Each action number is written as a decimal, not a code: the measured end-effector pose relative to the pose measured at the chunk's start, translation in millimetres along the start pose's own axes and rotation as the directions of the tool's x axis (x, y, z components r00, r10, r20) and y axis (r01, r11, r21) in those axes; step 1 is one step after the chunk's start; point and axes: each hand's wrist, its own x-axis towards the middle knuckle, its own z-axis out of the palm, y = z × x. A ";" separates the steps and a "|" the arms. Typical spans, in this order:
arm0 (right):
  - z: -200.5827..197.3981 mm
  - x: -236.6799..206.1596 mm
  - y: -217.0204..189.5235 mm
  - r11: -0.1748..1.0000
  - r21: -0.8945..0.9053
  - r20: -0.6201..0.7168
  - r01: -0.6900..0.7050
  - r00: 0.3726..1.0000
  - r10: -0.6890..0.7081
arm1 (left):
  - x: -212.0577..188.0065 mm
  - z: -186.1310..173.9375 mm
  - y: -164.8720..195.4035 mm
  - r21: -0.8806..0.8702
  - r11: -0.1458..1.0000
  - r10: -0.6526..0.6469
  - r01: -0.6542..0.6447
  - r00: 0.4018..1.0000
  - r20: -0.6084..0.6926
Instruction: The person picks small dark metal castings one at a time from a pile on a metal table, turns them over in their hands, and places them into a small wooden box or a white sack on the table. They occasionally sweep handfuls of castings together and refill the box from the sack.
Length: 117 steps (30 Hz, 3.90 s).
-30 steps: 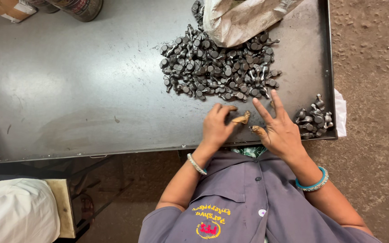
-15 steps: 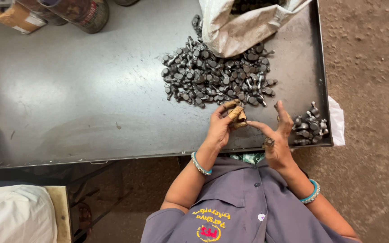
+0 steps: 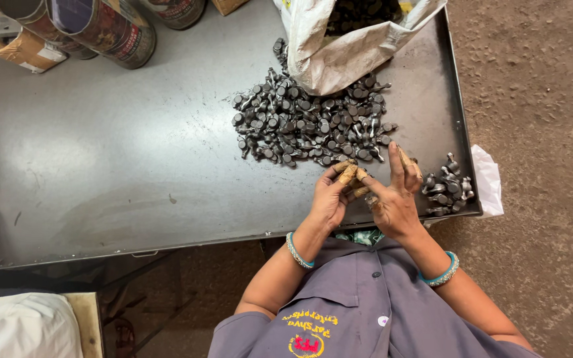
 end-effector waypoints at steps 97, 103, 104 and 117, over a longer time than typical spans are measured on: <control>72.3 135.8 -81.1 0.879 0.141 0.125 0.455 0.873 -0.472 | 39.5 -39.4 115.4 0.472 0.845 0.365 -0.252 0.917 -0.163; 27.3 161.4 -45.6 0.859 0.498 -0.023 0.122 0.992 -0.128 | 43.7 45.4 151.3 0.735 0.490 0.606 -0.468 0.789 0.098; 16.7 168.2 -34.6 0.791 0.603 -0.104 0.107 0.993 -0.056 | 44.2 59.0 161.2 0.803 0.294 0.692 -0.519 0.695 0.195; -59.1 334.5 36.8 0.239 0.944 0.066 -0.230 0.836 0.544 | 149.0 182.6 213.4 0.758 0.597 0.653 -0.264 0.708 -0.268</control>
